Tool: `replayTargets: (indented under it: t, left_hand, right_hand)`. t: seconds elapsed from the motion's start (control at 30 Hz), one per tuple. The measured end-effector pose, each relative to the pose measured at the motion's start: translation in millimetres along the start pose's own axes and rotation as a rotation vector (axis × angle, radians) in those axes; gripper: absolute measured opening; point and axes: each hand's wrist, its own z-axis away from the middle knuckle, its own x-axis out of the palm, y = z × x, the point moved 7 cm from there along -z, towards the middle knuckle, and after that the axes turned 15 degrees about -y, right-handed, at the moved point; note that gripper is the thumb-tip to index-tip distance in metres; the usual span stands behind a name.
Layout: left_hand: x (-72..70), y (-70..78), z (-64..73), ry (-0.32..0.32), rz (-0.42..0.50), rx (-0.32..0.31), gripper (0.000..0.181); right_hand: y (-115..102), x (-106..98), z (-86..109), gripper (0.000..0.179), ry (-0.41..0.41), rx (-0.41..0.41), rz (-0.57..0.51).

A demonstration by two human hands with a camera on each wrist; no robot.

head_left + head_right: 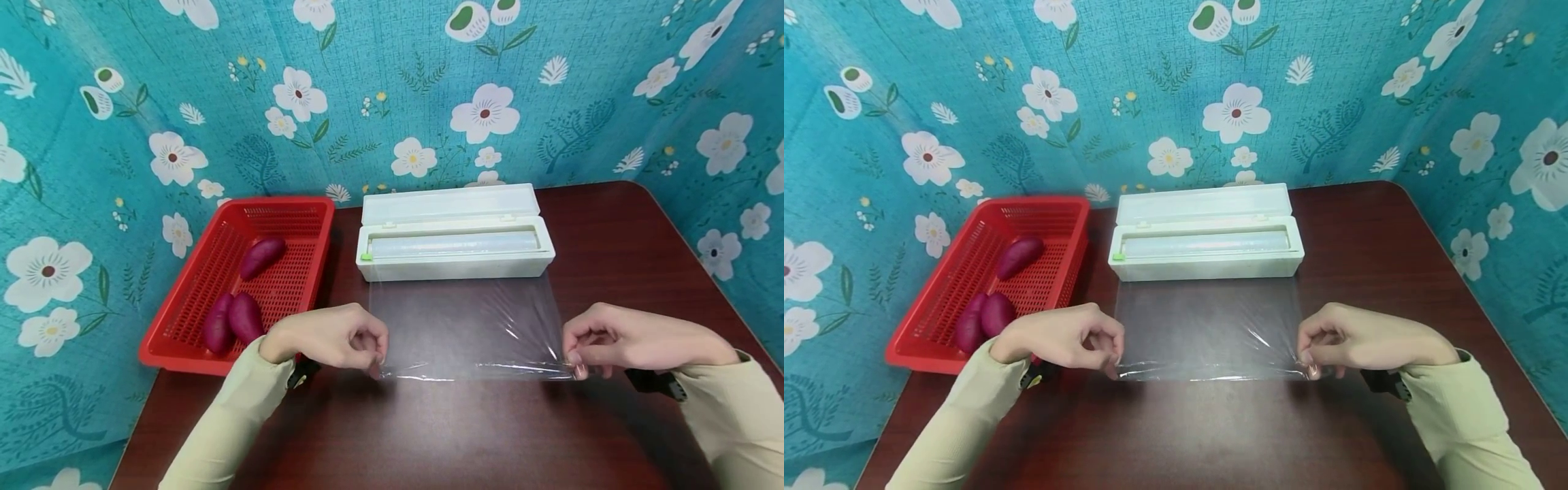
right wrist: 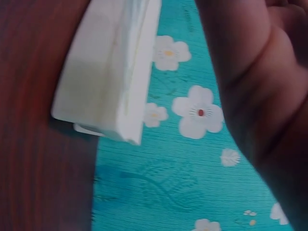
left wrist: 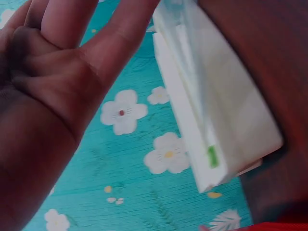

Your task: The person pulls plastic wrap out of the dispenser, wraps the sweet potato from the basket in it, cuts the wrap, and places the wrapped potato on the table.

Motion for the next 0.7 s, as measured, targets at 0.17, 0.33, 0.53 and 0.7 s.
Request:
replayTargets:
  t: [0.17,0.33,0.53,0.7]
  left_hand:
    - [9.6,-20.3,-10.5,-0.007,0.034,-0.046,0.019]
    - [16.0,-38.4,-18.3,0.013,0.067,-0.092,0.019]
    - [20.7,-56.8,-28.3,0.033,0.06,-0.142,0.017]
    - [24.9,-69.8,-39.1,0.033,0.044,-0.176,0.013]
  right_hand:
    - [17,2,-9.2,0.025,-0.014,0.044,-0.012]
    - [33,3,-16.8,0.027,-0.02,0.09,-0.021]
    - [52,6,-26.3,0.026,-0.017,0.157,-0.028]
    - [63,8,-34.4,0.029,-0.009,0.185,-0.034]
